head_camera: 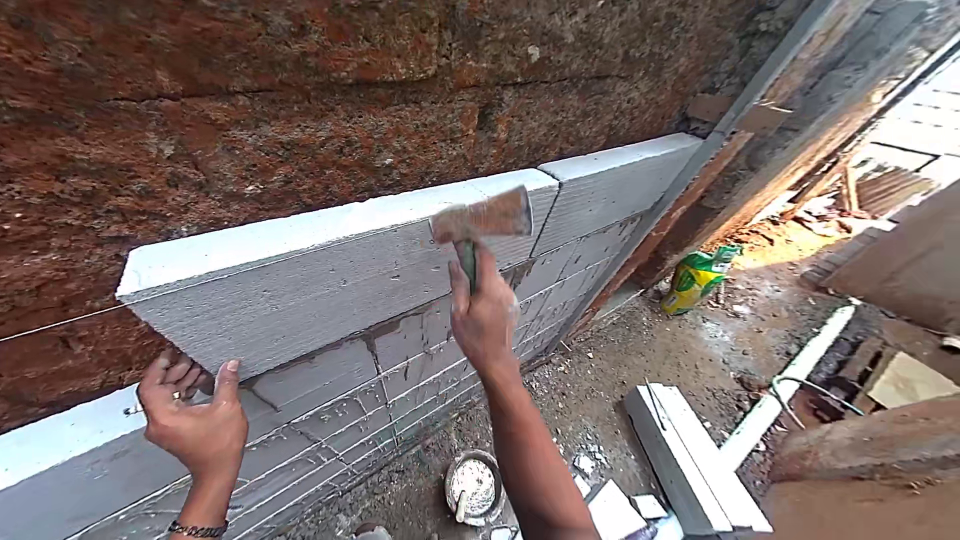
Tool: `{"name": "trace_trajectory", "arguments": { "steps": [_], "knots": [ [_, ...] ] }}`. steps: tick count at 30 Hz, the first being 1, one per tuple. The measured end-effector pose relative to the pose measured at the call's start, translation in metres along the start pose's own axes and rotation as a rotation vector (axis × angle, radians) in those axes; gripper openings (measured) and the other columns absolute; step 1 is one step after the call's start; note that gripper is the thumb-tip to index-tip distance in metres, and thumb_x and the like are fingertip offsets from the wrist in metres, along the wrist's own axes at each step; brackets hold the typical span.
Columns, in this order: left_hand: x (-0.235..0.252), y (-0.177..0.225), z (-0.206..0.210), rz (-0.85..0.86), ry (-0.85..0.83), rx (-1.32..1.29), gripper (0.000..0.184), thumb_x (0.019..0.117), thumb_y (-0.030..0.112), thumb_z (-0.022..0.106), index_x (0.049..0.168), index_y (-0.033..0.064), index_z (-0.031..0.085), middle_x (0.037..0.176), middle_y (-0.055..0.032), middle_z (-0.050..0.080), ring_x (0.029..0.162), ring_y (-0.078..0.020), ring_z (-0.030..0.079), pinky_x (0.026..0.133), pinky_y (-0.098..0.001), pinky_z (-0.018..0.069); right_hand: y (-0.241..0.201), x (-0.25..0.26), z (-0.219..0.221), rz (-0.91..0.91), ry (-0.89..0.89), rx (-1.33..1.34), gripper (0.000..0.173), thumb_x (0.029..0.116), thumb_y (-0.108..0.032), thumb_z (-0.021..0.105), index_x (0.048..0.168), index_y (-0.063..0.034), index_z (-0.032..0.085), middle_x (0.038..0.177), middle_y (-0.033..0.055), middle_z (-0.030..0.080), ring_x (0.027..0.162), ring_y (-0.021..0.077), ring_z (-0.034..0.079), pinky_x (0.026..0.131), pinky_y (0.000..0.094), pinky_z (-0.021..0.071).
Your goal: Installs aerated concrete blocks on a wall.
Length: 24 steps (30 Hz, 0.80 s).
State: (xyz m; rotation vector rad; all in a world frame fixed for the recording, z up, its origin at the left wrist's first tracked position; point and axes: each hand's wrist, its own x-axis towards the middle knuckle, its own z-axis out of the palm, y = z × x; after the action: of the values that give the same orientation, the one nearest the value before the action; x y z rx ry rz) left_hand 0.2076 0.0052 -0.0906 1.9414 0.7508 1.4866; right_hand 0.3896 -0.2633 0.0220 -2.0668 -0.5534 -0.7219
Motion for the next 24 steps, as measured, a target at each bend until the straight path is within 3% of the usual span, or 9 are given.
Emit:
{"name": "trace_trajectory", "arguments": {
  "steps": [2,4,6,9,11,16,20,24],
  "knots": [
    [0.0,0.0,0.0,-0.005,-0.004,0.001,0.07,0.0893,0.017,0.075,0.144,-0.0125,0.042,0.127,-0.0294,0.059,0.106,-0.0187,0.064,0.093,-0.0272,0.0522,0.006,0.056,-0.023,-0.032,0.006,-0.255,0.042,0.1069,-0.032,0.052,0.144,-0.0147,0.058,0.105,0.0151,0.07,0.076,0.0334,0.07,0.059,0.0529,0.0547],
    [-0.001,0.0,0.001,-0.001,-0.005,0.0,0.07,0.0898,0.018,0.075,0.144,-0.012,0.042,0.126,-0.0275,0.06,0.103,-0.0159,0.063,0.09,-0.0251,0.0517,0.014,0.109,-0.043,-0.024,-0.052,-0.451,0.039,0.1063,-0.026,0.048,0.143,-0.0192,0.058,0.109,0.0145,0.071,0.088,0.0353,0.072,0.066,0.0549,0.0553],
    [-0.001,0.0,0.001,0.001,-0.004,0.0,0.07,0.09,0.018,0.074,0.144,-0.0115,0.042,0.125,-0.026,0.06,0.103,-0.0144,0.063,0.09,-0.0239,0.0515,0.025,0.15,-0.059,-0.024,-0.193,-0.614,0.033,0.1042,-0.022,0.049,0.134,-0.0158,0.061,0.116,0.0155,0.071,0.101,0.0378,0.071,0.074,0.0594,0.0545],
    [-0.002,0.0,0.001,0.007,0.011,0.001,0.069,0.0899,0.018,0.074,0.143,-0.012,0.043,0.124,-0.0256,0.061,0.103,-0.0143,0.064,0.09,-0.0242,0.0521,0.046,0.182,-0.065,-0.019,-0.429,-0.731,0.024,0.0991,-0.022,0.057,0.116,-0.0079,0.066,0.112,0.0229,0.07,0.106,0.0461,0.068,0.076,0.0692,0.0508],
    [-0.003,0.0,0.001,0.007,0.024,-0.003,0.068,0.0905,0.018,0.074,0.143,-0.012,0.043,0.124,-0.0254,0.061,0.103,-0.0143,0.064,0.09,-0.0246,0.0525,0.057,0.188,-0.061,0.014,-0.521,-0.736,0.024,0.0985,-0.026,0.059,0.112,-0.0082,0.067,0.113,0.0225,0.069,0.107,0.0459,0.067,0.077,0.0706,0.0504],
    [-0.003,-0.001,0.001,0.013,0.031,0.005,0.067,0.0911,0.017,0.074,0.143,-0.0133,0.043,0.125,-0.0276,0.061,0.106,-0.0164,0.065,0.092,-0.0259,0.0525,0.054,0.188,-0.057,0.041,-0.532,-0.721,0.025,0.0992,-0.027,0.058,0.117,-0.0123,0.067,0.117,0.0217,0.069,0.109,0.0454,0.067,0.077,0.071,0.0498],
    [-0.004,0.003,0.005,0.008,0.037,-0.004,0.065,0.0896,0.015,0.075,0.14,-0.0144,0.046,0.122,-0.0275,0.064,0.105,-0.0191,0.067,0.093,-0.0289,0.0535,0.045,0.188,-0.058,-0.023,-0.555,-0.691,0.027,0.1002,-0.026,0.059,0.12,-0.0091,0.066,0.117,0.0289,0.067,0.109,0.0539,0.064,0.077,0.0778,0.0469],
    [0.003,-0.004,-0.003,-0.064,-0.001,-0.033,0.062,0.0877,0.012,0.078,0.139,-0.0109,0.05,0.122,-0.0241,0.068,0.108,-0.0219,0.07,0.097,-0.0347,0.0562,0.009,0.173,-0.045,-0.151,-0.481,-0.668,0.029,0.1022,-0.029,0.059,0.117,-0.0053,0.066,0.105,0.0362,0.066,0.098,0.0619,0.063,0.069,0.0799,0.0447]
  ]
}}
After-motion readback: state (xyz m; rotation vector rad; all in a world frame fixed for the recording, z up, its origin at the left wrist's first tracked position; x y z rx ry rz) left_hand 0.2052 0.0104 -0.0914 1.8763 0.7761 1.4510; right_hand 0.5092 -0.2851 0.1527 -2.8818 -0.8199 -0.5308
